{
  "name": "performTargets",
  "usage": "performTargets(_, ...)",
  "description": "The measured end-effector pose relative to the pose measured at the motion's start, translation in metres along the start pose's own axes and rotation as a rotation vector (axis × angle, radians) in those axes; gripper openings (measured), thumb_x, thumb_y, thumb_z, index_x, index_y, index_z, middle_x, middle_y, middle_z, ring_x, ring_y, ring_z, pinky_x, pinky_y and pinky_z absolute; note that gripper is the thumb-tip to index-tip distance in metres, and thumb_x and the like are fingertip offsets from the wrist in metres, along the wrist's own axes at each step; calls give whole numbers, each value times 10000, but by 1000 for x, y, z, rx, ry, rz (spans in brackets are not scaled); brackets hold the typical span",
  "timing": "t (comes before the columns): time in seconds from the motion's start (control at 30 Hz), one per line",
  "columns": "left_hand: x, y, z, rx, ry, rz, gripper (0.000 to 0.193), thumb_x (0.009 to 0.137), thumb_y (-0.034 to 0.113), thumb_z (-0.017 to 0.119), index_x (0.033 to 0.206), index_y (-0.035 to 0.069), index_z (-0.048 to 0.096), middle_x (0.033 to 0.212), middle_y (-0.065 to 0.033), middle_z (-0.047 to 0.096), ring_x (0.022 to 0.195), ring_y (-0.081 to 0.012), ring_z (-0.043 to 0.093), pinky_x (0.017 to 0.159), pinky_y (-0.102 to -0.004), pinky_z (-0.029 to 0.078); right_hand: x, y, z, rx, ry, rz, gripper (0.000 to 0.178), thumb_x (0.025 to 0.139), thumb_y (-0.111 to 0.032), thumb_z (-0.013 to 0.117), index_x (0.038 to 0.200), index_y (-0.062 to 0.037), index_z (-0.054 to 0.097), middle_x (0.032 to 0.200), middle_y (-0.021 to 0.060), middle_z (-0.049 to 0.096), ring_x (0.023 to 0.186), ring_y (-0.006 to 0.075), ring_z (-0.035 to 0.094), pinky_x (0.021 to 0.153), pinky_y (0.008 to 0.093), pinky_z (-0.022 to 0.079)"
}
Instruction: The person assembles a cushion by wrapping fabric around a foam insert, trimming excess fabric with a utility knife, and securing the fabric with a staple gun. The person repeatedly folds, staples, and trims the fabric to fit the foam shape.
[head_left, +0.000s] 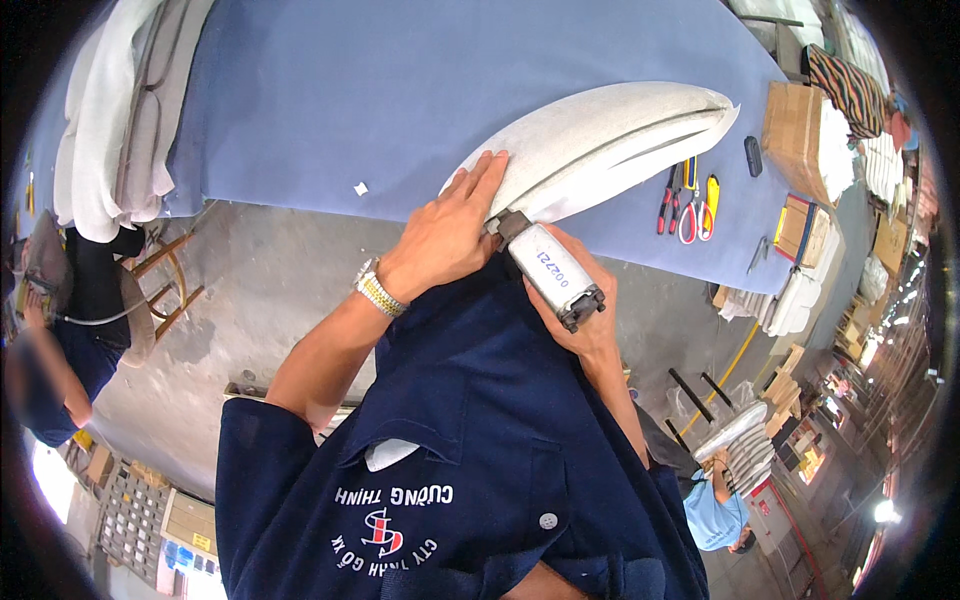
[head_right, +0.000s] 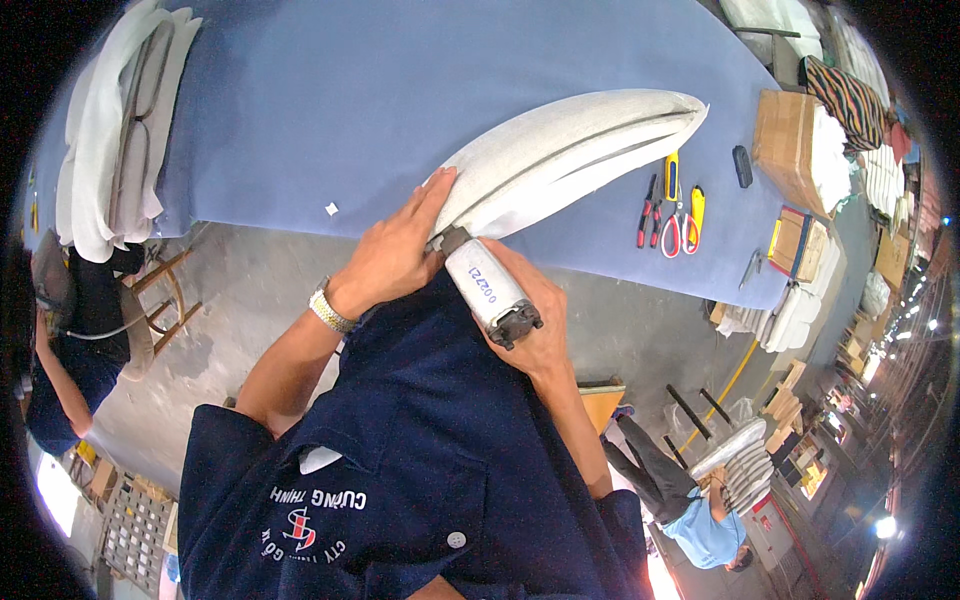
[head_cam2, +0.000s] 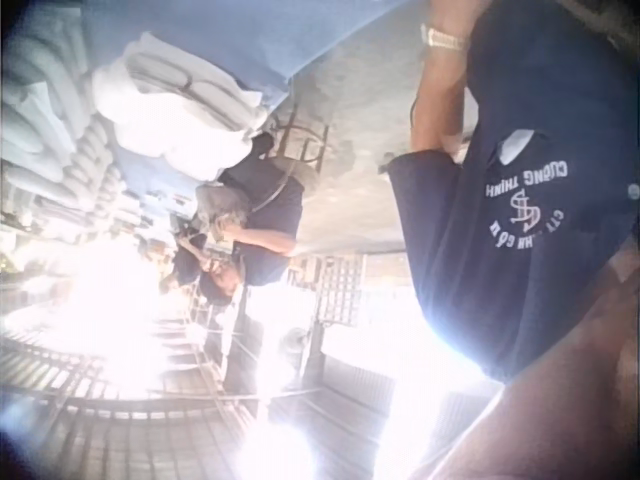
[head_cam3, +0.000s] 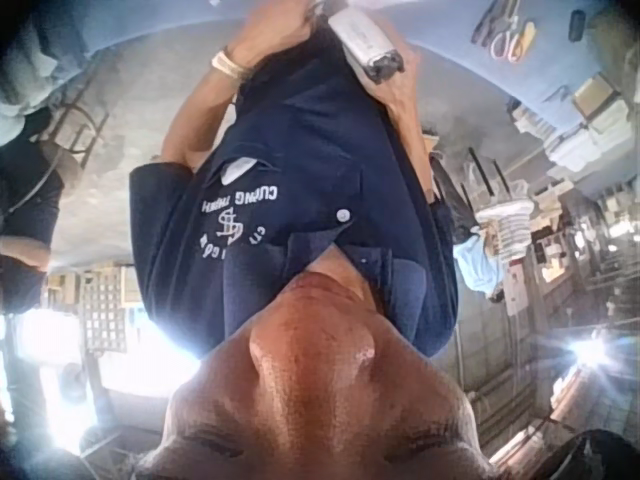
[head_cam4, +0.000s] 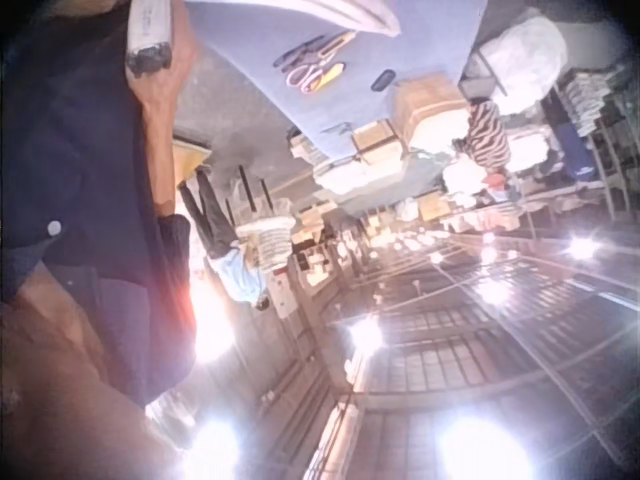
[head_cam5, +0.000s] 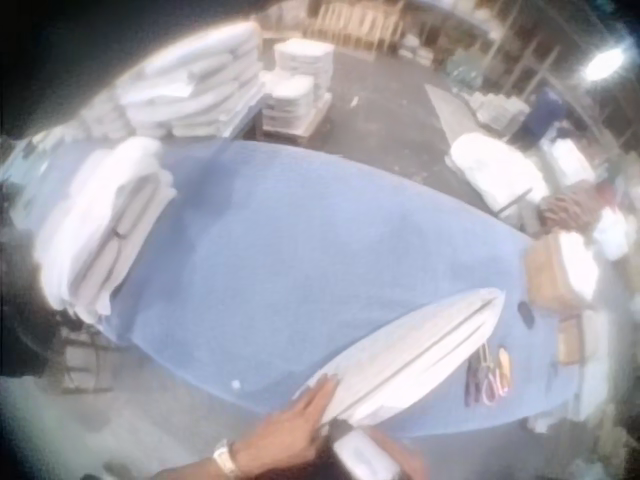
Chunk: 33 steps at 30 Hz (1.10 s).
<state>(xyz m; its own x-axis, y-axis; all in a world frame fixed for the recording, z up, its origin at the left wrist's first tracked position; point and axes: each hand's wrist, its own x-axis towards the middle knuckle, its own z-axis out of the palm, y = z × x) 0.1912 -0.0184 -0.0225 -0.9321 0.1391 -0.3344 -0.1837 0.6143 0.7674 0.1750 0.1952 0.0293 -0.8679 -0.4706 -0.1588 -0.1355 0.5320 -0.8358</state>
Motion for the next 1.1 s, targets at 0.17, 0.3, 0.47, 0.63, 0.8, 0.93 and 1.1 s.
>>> performTargets(0.17, -3, -2, 3, 3, 2, -16, 957, 860, 92, 713, 1657, 131, 185, 1659, -224, 338, 1444, -460, 444, 1100, -526, 500, 7, -10, 0, -89, -40, -28, 541, 807, -37, 772, 1332, -10, 645, 1176, 173, 741, 1056, 255, 750, 906, 324, 564)
performTargets(0.3, -1, 3, 6, 64, 10, -46, 971, 858, 90, 728, 1658, 139, 181, 1651, -207, 362, 1427, -457, 465, 1076, -517, 518, 5, -12, 3, -46, -56, 102, 538, 804, -39, 765, 1328, -41, 642, 1138, 157, 747, 1024, 264, 759, 879, 326, 569)
performTargets(0.47, -1, -14, 7, -66, 75, -1, 978, 840, 94, 762, 1651, 121, 217, 1577, -246, 453, 1376, -444, 520, 1063, -512, 515, 19, -17, 4, -48, -71, 71, 533, 823, -42, 765, 1339, -53, 634, 1129, 152, 748, 1018, 253, 759, 877, 322, 569)
performTargets(0.63, 9, -30, -8, -103, 101, 76, 946, 838, 133, 782, 1625, 38, 267, 1461, -303, 554, 1304, -457, 576, 1065, -503, 497, 22, -9, 10, -73, -20, -95, 562, 825, -71, 810, 1359, -35, 639, 1172, 145, 748, 1047, 263, 751, 895, 329, 567)
performTargets(0.8, 10, -24, -9, -71, 104, 65, 854, 912, 269, 753, 1598, 1, 321, 1467, -300, 552, 1307, -449, 582, 1082, -494, 485, 2, -3, -1, -72, -40, -121, 589, 810, -87, 836, 1363, -31, 644, 1184, 149, 745, 1049, 272, 750, 898, 345, 570)
performTargets(0.93, 8, -22, -5, -52, 128, 37, 822, 937, 366, 715, 1563, -36, 364, 1480, -284, 547, 1319, -428, 580, 1073, -489, 498, -8, 5, -8, -86, -95, -79, 600, 802, -92, 845, 1366, -39, 649, 1197, 160, 744, 1076, 282, 746, 909, 351, 569)
performTargets(1.1, 4, -13, 0, -47, 132, -17, 800, 940, 379, 717, 1563, -7, 397, 1467, -273, 570, 1325, -427, 581, 1089, -480, 482, -11, 10, -19, -71, -170, -25, 630, 772, -97, 810, 1372, -13, 637, 1306, 227, 697, 1206, 366, 691, 1027, 403, 533)
